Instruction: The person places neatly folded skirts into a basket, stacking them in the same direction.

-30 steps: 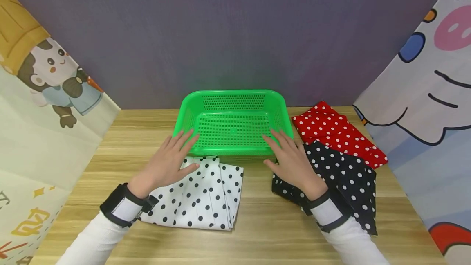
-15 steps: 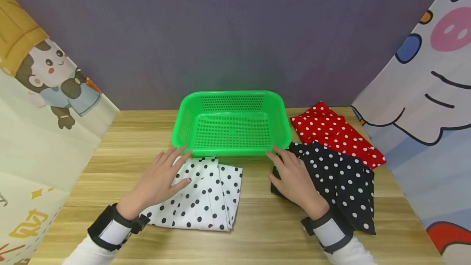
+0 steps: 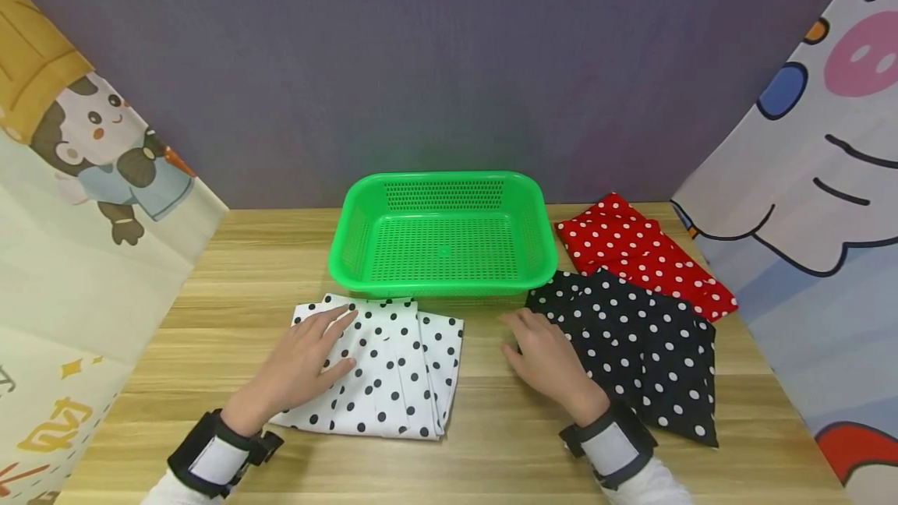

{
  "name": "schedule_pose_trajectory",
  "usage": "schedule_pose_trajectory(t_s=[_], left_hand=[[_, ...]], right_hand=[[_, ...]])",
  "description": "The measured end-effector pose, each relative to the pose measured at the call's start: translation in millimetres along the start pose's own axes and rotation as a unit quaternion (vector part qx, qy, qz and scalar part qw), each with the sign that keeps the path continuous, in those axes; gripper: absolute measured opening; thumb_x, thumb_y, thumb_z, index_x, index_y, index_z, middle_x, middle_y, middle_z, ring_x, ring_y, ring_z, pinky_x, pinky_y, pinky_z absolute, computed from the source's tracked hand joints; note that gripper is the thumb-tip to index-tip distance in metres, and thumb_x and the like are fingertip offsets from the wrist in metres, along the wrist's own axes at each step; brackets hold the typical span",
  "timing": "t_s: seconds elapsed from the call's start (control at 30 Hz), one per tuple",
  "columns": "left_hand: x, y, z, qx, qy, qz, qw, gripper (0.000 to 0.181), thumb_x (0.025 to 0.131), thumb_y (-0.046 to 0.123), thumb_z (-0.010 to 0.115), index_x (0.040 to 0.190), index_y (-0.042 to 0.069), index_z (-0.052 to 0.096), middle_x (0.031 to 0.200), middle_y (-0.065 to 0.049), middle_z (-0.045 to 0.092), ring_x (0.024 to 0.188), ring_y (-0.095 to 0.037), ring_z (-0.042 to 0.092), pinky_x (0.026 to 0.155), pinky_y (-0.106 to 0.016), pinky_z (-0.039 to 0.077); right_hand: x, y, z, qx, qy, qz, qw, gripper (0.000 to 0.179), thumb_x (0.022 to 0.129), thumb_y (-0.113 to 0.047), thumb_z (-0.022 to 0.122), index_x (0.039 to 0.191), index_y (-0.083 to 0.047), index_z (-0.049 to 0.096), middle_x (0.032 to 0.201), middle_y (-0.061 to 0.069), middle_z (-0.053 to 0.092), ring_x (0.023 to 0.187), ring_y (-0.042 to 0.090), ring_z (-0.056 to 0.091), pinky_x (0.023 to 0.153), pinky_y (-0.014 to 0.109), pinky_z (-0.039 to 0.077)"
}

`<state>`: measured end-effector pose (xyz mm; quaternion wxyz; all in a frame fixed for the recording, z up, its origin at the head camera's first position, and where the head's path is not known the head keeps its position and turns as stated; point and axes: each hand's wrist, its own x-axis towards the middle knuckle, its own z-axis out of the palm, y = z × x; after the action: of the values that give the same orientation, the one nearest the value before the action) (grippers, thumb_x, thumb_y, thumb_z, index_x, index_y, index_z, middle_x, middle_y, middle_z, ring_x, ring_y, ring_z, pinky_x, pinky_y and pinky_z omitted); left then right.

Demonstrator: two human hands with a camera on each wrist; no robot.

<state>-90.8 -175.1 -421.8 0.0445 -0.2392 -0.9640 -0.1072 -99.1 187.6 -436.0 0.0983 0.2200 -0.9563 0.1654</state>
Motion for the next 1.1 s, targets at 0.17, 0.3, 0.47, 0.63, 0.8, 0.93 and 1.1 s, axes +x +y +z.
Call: schedule_pose_trajectory(t_s=[0.17,0.3,0.47,0.63,0.8,0.93,1.1], left_hand=[[-3.0,-1.4,6.2,-0.002,-0.018,-0.020,0.9996,0.064,0.084,0.039,0.062,0.136,0.008,0.042,0.138,-0.016,0.042,0.124,-0.035,0.042,0.100,-0.052,0.034],[-6.0,-3.6,10.3,0.005,-0.027,-0.025,0.9993,0.061,0.084,0.039,0.061,0.134,0.007,0.045,0.136,-0.016,0.044,0.123,-0.035,0.043,0.100,-0.051,0.034],[-13.3,-11.5,14.0,0.013,-0.023,-0.037,0.9990,0.056,0.084,0.037,0.061,0.130,0.006,0.049,0.132,-0.017,0.047,0.120,-0.034,0.045,0.098,-0.052,0.036],[-21.1,-19.1,13.4,0.014,-0.011,-0.042,0.9990,0.050,0.083,0.033,0.064,0.123,0.005,0.055,0.127,-0.018,0.052,0.116,-0.036,0.048,0.096,-0.053,0.037],[-27.8,-25.8,11.7,0.018,-0.008,-0.050,0.9986,0.047,0.079,0.025,0.068,0.120,0.003,0.057,0.125,-0.019,0.053,0.116,-0.036,0.048,0.096,-0.053,0.038],[-31.5,-30.4,10.6,0.013,-0.006,-0.055,0.9984,0.046,0.076,0.019,0.069,0.117,0.001,0.058,0.124,-0.019,0.053,0.115,-0.037,0.049,0.094,-0.053,0.039],[-36.0,-37.3,9.6,0.015,-0.005,-0.059,0.9982,0.044,0.074,0.015,0.071,0.114,0.002,0.060,0.122,-0.020,0.054,0.113,-0.038,0.050,0.091,-0.054,0.041]], right_hand=[[4.9,-5,9,0.017,-0.011,-0.006,0.9998,0.037,0.079,-0.017,0.070,0.113,-0.005,0.062,0.106,0.009,0.061,0.095,0.023,0.060,0.077,0.039,0.051],[10.6,-11,12,0.025,-0.022,-0.008,0.9994,0.038,0.080,-0.017,0.069,0.115,-0.006,0.061,0.109,0.010,0.061,0.098,0.024,0.059,0.081,0.040,0.050],[19.0,-21,18,0.040,-0.044,-0.028,0.9979,0.040,0.081,-0.019,0.067,0.118,-0.007,0.060,0.112,0.010,0.060,0.101,0.025,0.058,0.084,0.040,0.050],[25.2,-32,27,0.056,-0.060,-0.048,0.9955,0.041,0.081,-0.020,0.067,0.120,-0.010,0.059,0.115,0.010,0.060,0.103,0.025,0.058,0.085,0.040,0.049],[27.9,-47,37,0.067,-0.093,-0.072,0.9908,0.044,0.082,-0.026,0.065,0.123,-0.011,0.057,0.117,0.010,0.059,0.104,0.025,0.058,0.088,0.040,0.048],[29.1,-57,45,0.064,-0.120,-0.088,0.9869,0.045,0.085,-0.029,0.062,0.125,-0.012,0.055,0.120,0.009,0.057,0.108,0.024,0.056,0.091,0.040,0.046],[29.3,-69,49,0.068,-0.131,-0.098,0.9842,0.046,0.086,-0.031,0.060,0.127,-0.011,0.054,0.124,0.012,0.055,0.111,0.028,0.053,0.091,0.044,0.046]])
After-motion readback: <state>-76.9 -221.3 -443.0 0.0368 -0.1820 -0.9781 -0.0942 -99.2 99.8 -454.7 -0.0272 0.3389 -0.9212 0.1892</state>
